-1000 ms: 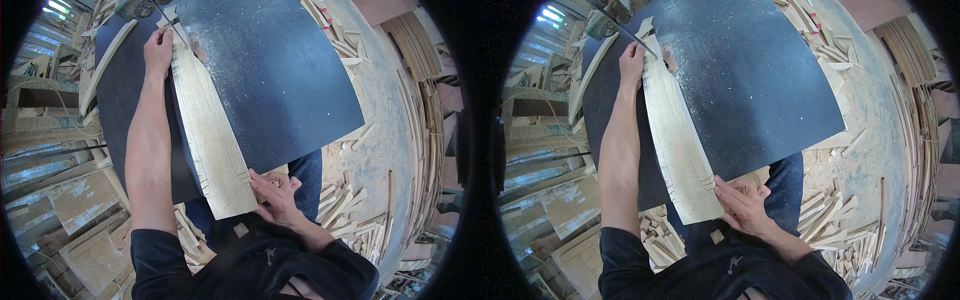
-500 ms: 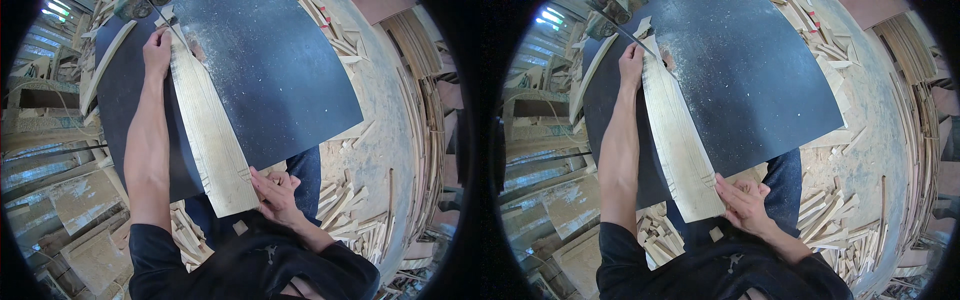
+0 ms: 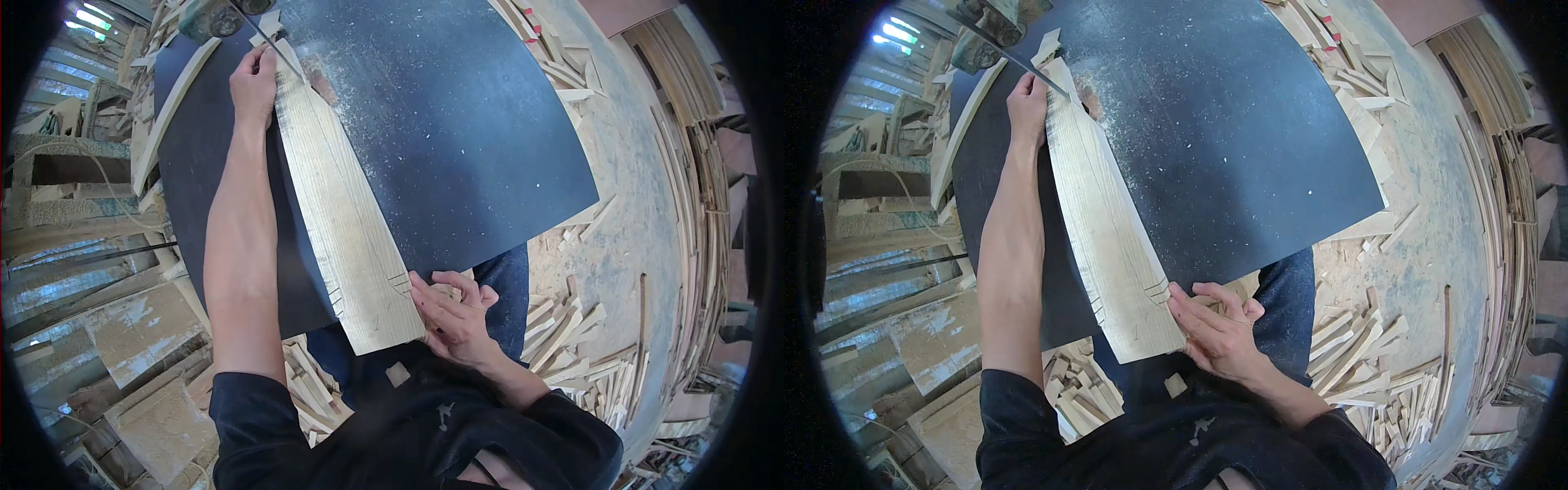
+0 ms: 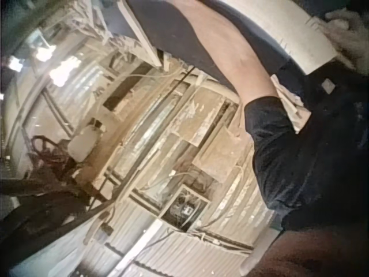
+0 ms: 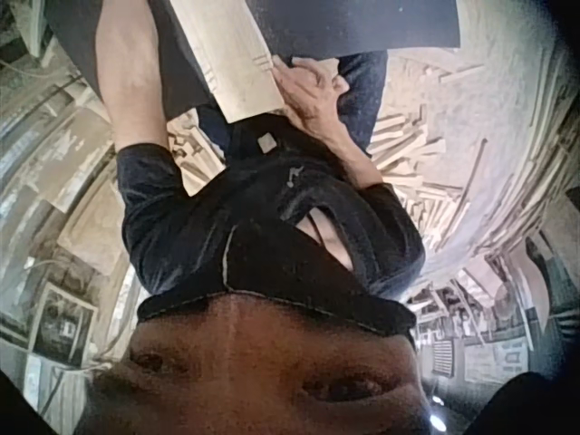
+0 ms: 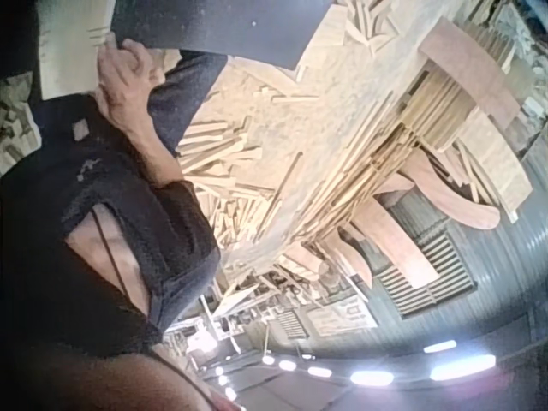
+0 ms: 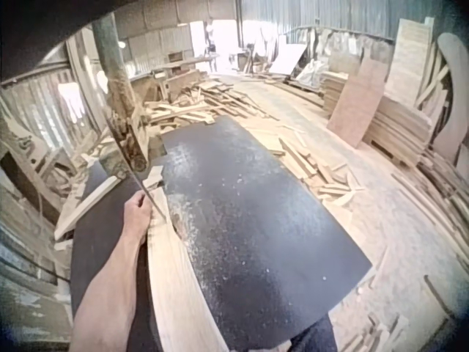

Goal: Cutting and shaping wooden pieces using a stationary bandsaw in a workshop.

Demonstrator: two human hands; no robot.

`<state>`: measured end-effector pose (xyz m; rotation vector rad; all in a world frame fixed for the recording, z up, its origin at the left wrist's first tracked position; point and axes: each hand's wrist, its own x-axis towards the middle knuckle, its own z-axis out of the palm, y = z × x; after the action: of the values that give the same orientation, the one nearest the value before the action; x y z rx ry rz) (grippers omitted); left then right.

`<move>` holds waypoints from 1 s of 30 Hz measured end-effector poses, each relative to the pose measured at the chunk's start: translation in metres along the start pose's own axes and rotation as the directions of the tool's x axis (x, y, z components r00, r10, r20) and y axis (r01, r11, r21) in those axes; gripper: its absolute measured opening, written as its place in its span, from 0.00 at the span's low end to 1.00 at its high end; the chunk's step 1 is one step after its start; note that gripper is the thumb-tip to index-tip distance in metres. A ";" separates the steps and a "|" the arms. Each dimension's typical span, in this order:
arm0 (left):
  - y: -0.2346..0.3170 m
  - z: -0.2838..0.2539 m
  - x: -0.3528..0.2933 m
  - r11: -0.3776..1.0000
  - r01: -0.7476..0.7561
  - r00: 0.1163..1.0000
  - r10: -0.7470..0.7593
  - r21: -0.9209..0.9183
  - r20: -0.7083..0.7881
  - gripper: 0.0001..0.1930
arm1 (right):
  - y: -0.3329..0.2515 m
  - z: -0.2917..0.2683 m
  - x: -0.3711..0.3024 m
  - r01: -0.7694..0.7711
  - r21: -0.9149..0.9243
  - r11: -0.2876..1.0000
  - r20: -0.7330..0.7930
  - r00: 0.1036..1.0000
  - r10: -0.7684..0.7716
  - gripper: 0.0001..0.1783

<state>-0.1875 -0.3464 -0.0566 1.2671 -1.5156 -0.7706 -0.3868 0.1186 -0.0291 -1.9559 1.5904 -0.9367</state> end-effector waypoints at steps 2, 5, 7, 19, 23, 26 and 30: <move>0.002 0.003 0.001 1.000 0.007 1.000 -0.007 -0.016 0.006 0.20 | 0.002 0.002 0.001 0.010 -0.001 1.000 -0.013 1.000 -0.010 0.37; 0.006 0.005 0.001 0.999 0.019 1.000 -0.019 -0.038 0.004 0.20 | 0.003 0.003 0.003 0.006 0.013 1.000 -0.006 1.000 -0.006 0.37; 0.006 0.005 0.002 0.999 0.025 1.000 -0.025 -0.046 -0.002 0.20 | 0.004 0.003 0.004 0.012 0.012 1.000 -0.022 1.000 -0.011 0.37; -0.008 0.005 0.021 0.999 0.051 0.999 -0.050 0.011 -0.016 0.20 | 0.010 0.010 0.011 -0.012 0.012 1.000 -0.036 0.999 0.012 0.38; -0.004 0.003 0.021 0.999 0.041 0.999 -0.041 -0.003 -0.028 0.20 | 0.006 0.005 0.017 -0.011 -0.028 1.000 -0.029 1.000 0.011 0.38; -0.003 0.005 0.022 0.999 0.038 0.999 -0.038 0.004 -0.030 0.20 | 0.009 0.007 0.019 -0.010 -0.001 1.000 -0.041 0.999 0.010 0.39; -0.012 0.006 0.031 0.999 0.037 0.998 -0.036 0.028 -0.043 0.19 | 0.011 0.011 0.023 0.006 0.030 1.000 -0.065 0.998 -0.004 0.41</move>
<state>-0.1884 -0.3794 -0.0604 1.3282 -1.4781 -0.7433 -0.3841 0.0932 -0.0394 -1.9277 1.5979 -1.0296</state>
